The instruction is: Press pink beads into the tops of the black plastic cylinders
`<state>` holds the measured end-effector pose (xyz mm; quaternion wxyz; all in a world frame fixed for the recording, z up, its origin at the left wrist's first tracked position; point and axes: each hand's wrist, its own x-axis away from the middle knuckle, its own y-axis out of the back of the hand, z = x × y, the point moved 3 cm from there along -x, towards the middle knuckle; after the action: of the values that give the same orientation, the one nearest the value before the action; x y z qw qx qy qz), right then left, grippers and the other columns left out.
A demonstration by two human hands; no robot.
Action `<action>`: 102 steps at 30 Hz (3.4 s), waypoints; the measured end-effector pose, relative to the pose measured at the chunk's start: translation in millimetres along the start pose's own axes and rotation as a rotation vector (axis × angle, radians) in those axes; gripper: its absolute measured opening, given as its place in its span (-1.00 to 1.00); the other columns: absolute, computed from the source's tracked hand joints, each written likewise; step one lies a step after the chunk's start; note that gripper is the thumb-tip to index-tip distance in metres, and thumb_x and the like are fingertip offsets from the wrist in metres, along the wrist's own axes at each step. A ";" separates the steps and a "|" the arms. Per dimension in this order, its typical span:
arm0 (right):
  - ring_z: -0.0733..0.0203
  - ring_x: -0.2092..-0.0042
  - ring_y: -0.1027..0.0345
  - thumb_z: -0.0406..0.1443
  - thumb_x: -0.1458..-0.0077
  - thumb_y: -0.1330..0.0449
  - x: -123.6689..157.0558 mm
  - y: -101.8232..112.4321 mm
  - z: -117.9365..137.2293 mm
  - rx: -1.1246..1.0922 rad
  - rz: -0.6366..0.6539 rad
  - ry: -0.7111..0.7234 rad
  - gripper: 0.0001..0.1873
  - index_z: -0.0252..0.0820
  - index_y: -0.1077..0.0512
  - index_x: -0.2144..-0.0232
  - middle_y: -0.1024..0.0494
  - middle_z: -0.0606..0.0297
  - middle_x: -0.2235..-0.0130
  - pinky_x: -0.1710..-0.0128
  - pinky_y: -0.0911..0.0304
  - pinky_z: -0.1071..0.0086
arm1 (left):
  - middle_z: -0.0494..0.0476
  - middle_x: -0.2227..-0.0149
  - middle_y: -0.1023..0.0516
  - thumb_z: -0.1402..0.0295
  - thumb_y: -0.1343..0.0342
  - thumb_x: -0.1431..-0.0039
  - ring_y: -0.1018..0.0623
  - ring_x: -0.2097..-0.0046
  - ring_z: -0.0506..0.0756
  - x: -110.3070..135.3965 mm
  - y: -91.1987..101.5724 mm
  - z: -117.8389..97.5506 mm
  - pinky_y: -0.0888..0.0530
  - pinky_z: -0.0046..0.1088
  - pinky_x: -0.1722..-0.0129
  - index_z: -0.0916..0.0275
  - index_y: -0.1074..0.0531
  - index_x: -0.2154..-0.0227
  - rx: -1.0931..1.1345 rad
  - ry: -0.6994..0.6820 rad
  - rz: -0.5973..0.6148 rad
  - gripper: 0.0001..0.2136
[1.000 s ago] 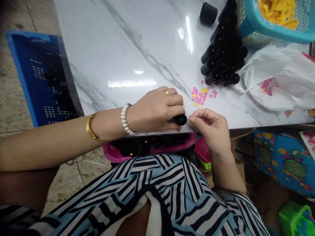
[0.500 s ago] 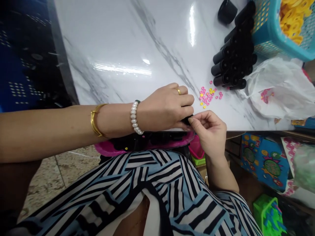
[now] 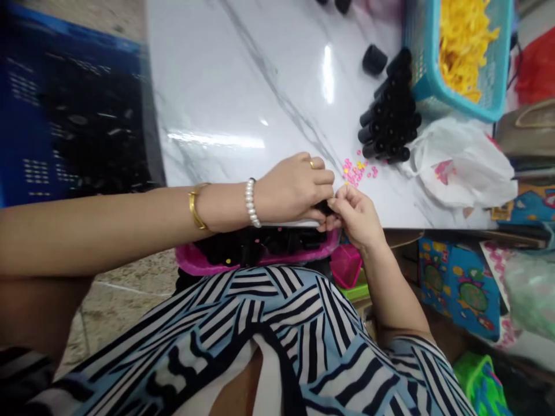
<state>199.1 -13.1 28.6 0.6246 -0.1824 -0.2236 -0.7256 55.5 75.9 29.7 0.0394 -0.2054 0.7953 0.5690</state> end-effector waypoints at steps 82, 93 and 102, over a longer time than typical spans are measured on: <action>0.30 0.39 -0.41 -0.27 -0.17 -0.27 5.3 40.2 2.6 0.883 -0.493 0.473 -0.75 -0.13 -0.52 0.08 -0.57 0.36 0.33 0.28 -0.39 0.34 | 0.29 0.05 -0.48 0.17 -0.36 -0.15 -0.52 0.28 0.05 27.0 11.1 9.7 -0.39 -0.44 0.44 0.35 -0.46 0.12 0.047 0.228 -0.084 -0.62; 0.32 0.43 -0.31 -0.19 -0.20 -0.31 -5.5 31.2 5.2 0.952 -0.628 0.651 -0.80 -0.13 -0.58 0.16 -0.56 0.33 0.32 0.31 -0.34 0.32 | 0.21 0.08 -0.49 0.34 -0.29 -0.21 -0.54 0.12 0.11 31.2 7.3 16.9 -0.53 -0.38 0.15 0.34 -0.46 0.07 0.284 0.175 -0.043 -0.72; 0.25 0.38 -0.33 -0.21 -0.22 -0.27 -6.6 31.6 -4.8 1.151 -0.706 0.786 -0.86 -0.14 -0.53 0.31 -0.53 0.31 0.37 0.29 -0.30 0.30 | 0.22 0.07 -0.50 0.37 -0.26 -0.22 -0.56 0.15 0.10 31.0 8.5 12.5 -0.49 -0.39 0.22 0.35 -0.46 0.07 0.214 0.171 -0.022 -0.74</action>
<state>231.3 -14.1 24.0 0.3864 0.5226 -0.3722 -0.6625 21.9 80.9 23.7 -0.0007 -0.2563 0.8498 0.4607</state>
